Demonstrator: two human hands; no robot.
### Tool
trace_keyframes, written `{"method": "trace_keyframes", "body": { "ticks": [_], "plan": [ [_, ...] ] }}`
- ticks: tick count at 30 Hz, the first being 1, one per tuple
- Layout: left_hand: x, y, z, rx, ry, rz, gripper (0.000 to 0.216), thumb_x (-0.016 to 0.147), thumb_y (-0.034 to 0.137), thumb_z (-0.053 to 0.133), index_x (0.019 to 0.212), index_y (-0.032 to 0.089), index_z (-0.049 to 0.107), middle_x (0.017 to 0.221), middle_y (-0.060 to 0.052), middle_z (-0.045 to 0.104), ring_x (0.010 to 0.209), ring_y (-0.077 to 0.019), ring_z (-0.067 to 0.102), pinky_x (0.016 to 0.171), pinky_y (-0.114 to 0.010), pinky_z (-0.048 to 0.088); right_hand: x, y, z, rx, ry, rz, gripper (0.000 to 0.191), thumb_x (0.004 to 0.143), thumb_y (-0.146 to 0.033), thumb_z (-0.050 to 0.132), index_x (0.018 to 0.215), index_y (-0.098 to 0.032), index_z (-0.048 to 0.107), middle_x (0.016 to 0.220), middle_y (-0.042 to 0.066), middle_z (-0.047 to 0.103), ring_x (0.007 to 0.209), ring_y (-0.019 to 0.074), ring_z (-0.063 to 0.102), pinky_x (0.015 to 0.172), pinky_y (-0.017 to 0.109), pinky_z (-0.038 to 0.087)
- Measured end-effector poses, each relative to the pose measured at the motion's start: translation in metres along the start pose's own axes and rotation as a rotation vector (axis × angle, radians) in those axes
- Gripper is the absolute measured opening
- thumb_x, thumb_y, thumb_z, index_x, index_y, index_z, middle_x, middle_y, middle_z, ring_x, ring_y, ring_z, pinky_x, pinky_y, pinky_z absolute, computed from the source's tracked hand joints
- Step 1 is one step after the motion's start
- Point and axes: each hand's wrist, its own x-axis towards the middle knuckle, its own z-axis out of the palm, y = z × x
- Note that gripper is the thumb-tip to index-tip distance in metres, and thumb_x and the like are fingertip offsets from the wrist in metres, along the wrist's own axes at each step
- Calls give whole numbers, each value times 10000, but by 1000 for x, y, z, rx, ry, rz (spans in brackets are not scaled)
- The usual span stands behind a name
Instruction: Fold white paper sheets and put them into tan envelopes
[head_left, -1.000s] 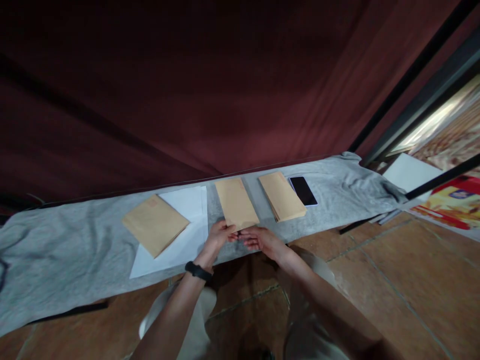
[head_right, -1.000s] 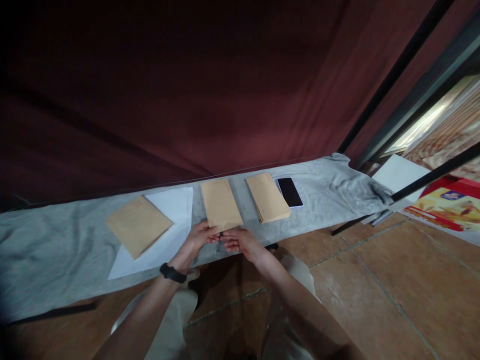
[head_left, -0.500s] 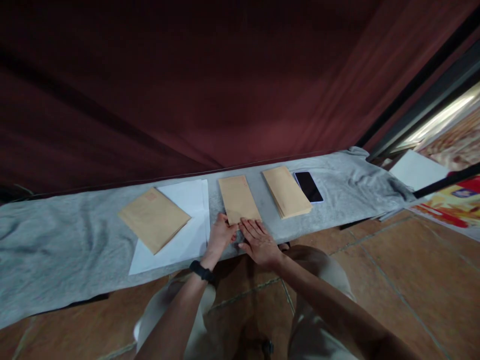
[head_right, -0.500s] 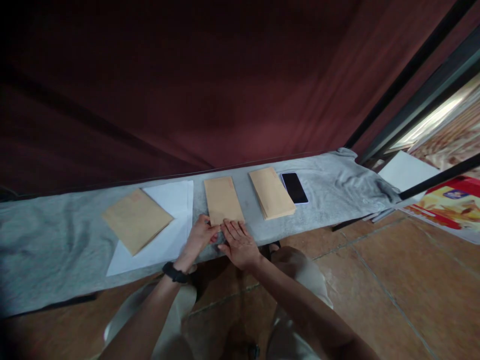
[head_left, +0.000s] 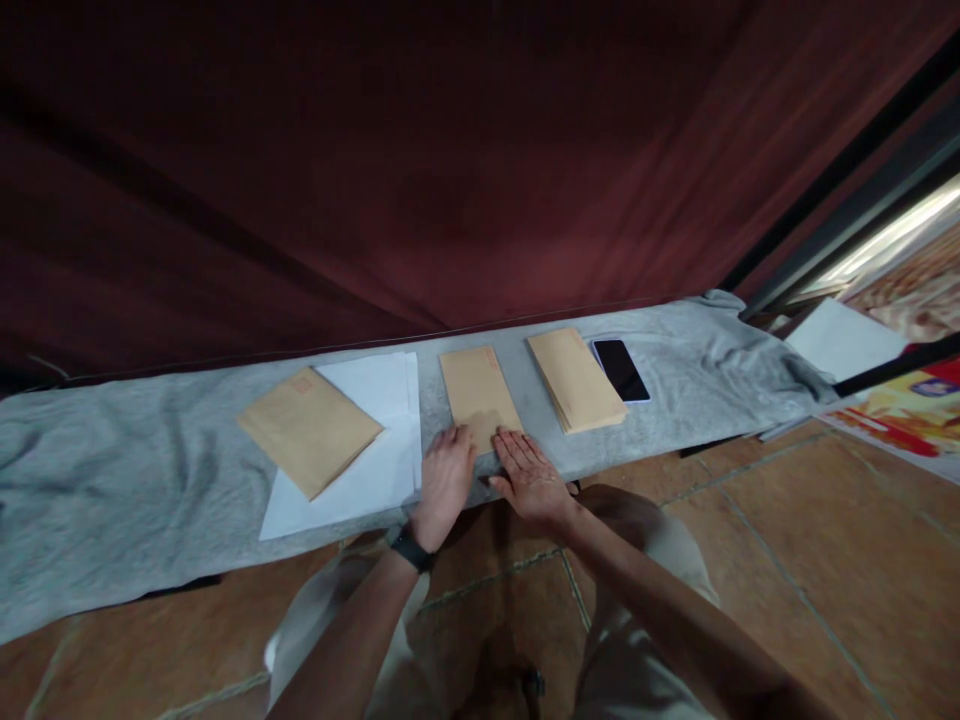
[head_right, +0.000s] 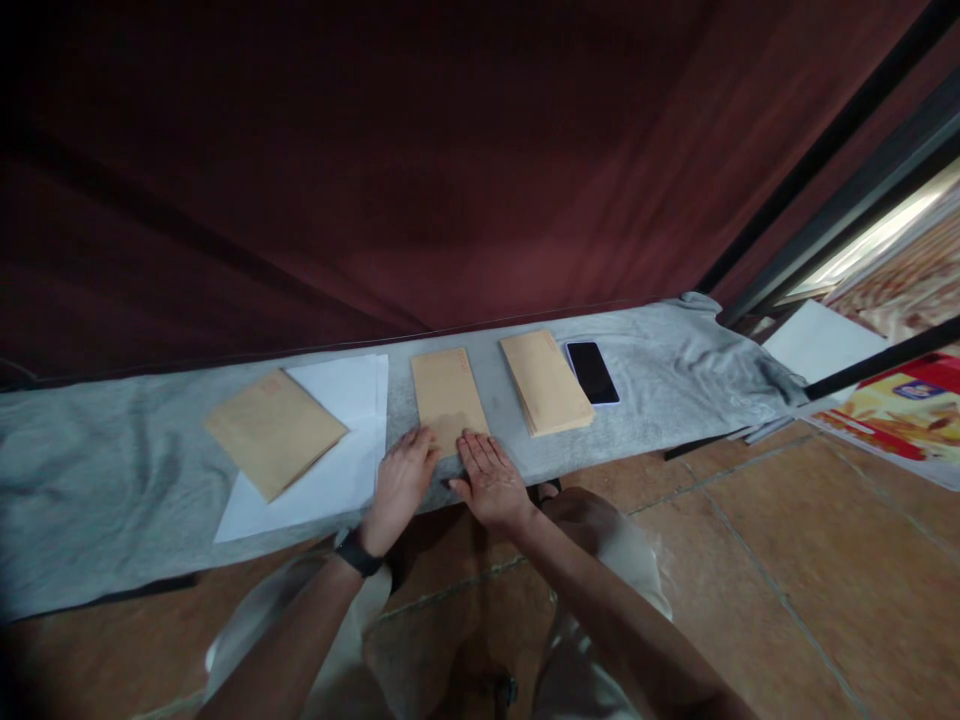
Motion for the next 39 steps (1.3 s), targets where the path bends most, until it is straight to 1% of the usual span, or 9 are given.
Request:
{"method": "trace_keyframes", "body": {
  "ticks": [2, 4, 6, 10, 23, 28, 34, 36, 39],
  "plan": [
    [-6, 4, 10, 19, 40, 175, 368, 942, 106, 431, 1267, 158, 595, 1335, -150, 631, 1271, -262, 590, 1086, -399, 453, 0, 1, 0, 10, -10, 2, 624, 1013, -351, 478, 1568, -93, 354, 1622, 161, 338, 1512, 282, 316, 1251, 494, 275],
    [-12, 7, 20, 38, 54, 283, 480, 936, 75, 400, 1397, 131, 517, 1487, -151, 532, 1399, -244, 483, 1166, -403, 391, -1, 1, 0, 12, -12, 0, 617, 1003, -317, 475, 1560, -77, 364, 1619, 172, 340, 1512, 284, 314, 1251, 501, 274],
    [-16, 8, 27, 49, 42, 325, 522, 949, 89, 382, 1466, 95, 455, 1545, -167, 477, 1462, -243, 410, 1203, -414, 357, -2, 2, 0, 14, -6, 1, 606, 1000, -297, 460, 1554, -68, 372, 1614, 176, 351, 1512, 280, 315, 1252, 499, 270],
    [-19, 5, 28, 41, 14, 356, 498, 1010, 214, 362, 1472, 55, 461, 1546, -196, 473, 1490, -265, 369, 1220, -442, 345, -6, 5, 0, 18, 10, 17, 590, 1007, -285, 424, 1559, -84, 367, 1612, 162, 362, 1510, 265, 323, 1255, 493, 259],
    [-39, 5, 24, 61, 38, 290, 586, 993, 368, 455, 1484, 46, 451, 1547, -234, 453, 1492, -319, 356, 1219, -484, 333, -13, 11, -6, -8, 24, 114, 607, 1005, -299, 433, 1555, -52, 362, 1613, 188, 346, 1508, 305, 320, 1255, 515, 237],
    [-44, 2, 26, 105, 33, 280, 631, 969, 376, 497, 1508, 58, 413, 1567, -238, 420, 1502, -325, 334, 1216, -495, 324, -16, 11, -3, 9, 56, 158, 612, 1003, -294, 437, 1567, -75, 345, 1616, 183, 344, 1503, 316, 329, 1251, 534, 229],
    [-49, 10, 32, 145, 53, 251, 725, 922, 376, 555, 1508, -10, 373, 1585, -290, 354, 1524, -360, 264, 1216, -523, 309, -8, 5, -4, 13, 126, 242, 595, 1023, -345, 438, 1516, -11, 414, 1581, 242, 380, 1486, 348, 352, 1222, 549, 274],
    [-50, 12, 37, 156, 69, 247, 726, 911, 329, 540, 1516, -25, 352, 1584, -299, 347, 1530, -365, 241, 1216, -539, 301, -4, -1, -5, 31, 125, 182, 584, 1034, -363, 435, 1525, -48, 415, 1588, 207, 388, 1488, 320, 356, 1230, 526, 272],
    [-51, 12, 43, 166, 103, 239, 702, 896, 185, 456, 1548, -20, 297, 1590, -287, 343, 1538, -341, 214, 1223, -543, 288, 1, -14, -5, 67, 97, 32, 548, 1046, -368, 429, 1529, -111, 430, 1586, 145, 418, 1486, 261, 371, 1249, 471, 261]
  ]
}}
